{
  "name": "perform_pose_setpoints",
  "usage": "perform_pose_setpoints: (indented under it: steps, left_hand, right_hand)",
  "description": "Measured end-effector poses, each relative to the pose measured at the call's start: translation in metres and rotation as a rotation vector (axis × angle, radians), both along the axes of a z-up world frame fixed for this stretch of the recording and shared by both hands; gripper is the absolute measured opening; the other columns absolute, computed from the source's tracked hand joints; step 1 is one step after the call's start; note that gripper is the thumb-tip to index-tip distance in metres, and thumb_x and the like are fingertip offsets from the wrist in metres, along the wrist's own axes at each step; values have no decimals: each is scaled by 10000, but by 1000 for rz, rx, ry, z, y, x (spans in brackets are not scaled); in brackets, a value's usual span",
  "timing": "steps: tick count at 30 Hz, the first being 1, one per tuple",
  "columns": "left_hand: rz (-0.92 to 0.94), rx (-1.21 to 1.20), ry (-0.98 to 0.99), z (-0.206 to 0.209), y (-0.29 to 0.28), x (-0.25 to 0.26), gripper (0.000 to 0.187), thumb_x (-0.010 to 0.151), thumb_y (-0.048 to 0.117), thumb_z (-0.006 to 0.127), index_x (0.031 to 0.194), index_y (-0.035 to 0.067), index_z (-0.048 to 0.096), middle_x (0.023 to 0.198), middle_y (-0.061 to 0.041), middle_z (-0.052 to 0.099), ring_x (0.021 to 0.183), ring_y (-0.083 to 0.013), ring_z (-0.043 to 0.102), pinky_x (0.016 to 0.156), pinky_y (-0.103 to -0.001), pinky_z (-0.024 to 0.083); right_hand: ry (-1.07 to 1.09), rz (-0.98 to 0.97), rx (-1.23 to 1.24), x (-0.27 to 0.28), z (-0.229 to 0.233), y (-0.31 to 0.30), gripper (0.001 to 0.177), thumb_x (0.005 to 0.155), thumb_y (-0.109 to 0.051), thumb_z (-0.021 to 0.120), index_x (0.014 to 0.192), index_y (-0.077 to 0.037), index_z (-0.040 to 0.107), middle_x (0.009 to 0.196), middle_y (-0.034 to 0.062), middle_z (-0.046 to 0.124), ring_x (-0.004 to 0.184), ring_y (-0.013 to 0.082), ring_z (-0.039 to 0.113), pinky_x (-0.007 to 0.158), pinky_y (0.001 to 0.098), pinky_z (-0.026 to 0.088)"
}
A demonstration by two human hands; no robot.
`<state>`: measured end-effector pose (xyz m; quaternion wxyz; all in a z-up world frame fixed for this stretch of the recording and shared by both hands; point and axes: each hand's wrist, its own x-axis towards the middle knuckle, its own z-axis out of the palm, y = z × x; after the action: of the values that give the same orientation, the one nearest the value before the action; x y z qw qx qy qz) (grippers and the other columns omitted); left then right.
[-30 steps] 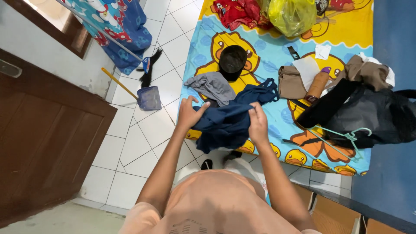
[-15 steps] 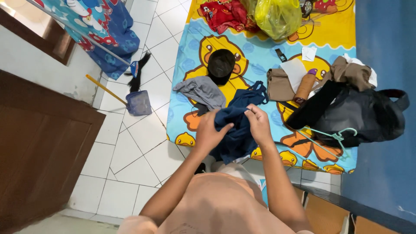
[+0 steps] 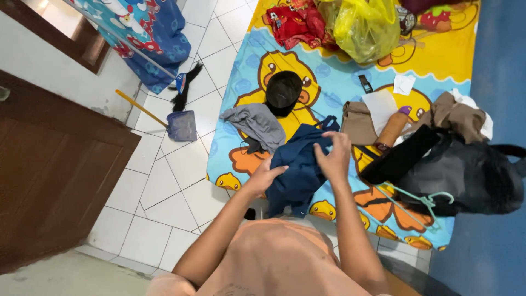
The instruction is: Organizing clothes and putting a shirt on a hanger on a bed.
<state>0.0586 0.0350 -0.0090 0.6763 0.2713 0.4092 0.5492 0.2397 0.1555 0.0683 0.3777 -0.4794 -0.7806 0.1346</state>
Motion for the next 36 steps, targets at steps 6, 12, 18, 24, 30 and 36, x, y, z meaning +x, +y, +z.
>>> perform_pose_setpoints:
  steps: [6,12,18,24,30,36]
  left_hand:
    - [332,6,-13,-8,19,21,693,758,21,621,1446,24,535,1273,-116,624,1139,-198,586,1027,-328,454]
    - [468,-65,-517,-14,18,9,459,847,81,566,1303,39,581,1232,-132,662,1116,-268,657,1025,-409,515]
    - [432,-121,-669,-3,19,0,467,831,203,470,1191,-22,666,1150,-176,729,1049,-310,699,987,-439,545]
    - [457,5,-752,-30,25,5,488,814,181,434,1185,-49,651,1182,-190,720,1091,-322,691,1043,-442,521]
    - [502,37,-626,-75,30,-9,399,893,215,524,1195,-4,665,1189,-147,715,1093,-292,689,1037,-416,529]
    - [396,-321,1032,-36,14,-39,565,906,576,681,1129,58,685,1050,-189,746,1007,-330,703,848,-388,532]
  right_hand:
    - [232,513,-260,-2,16,-24,49,947,-60,684,970,-28,713,963,101,708,915,229,689,851,319,527]
    - [50,485,-541,-14,39,-20,140,907,-94,697,1018,-25,747,890,94,703,684,238,657,639,348,508]
    - [-101,715,-350,-11,19,-16,211,910,-111,695,1099,-36,752,924,146,719,825,324,696,739,389,547]
    - [-137,747,-284,-19,24,-17,163,908,-157,715,1026,-49,749,983,141,745,890,349,705,759,406,558]
    - [-143,724,-206,-16,47,-10,101,905,-153,715,914,-53,728,896,111,717,817,322,698,689,388,542]
    - [93,559,-329,10,43,20,116,967,-121,694,908,-23,677,785,69,622,631,178,587,577,299,457]
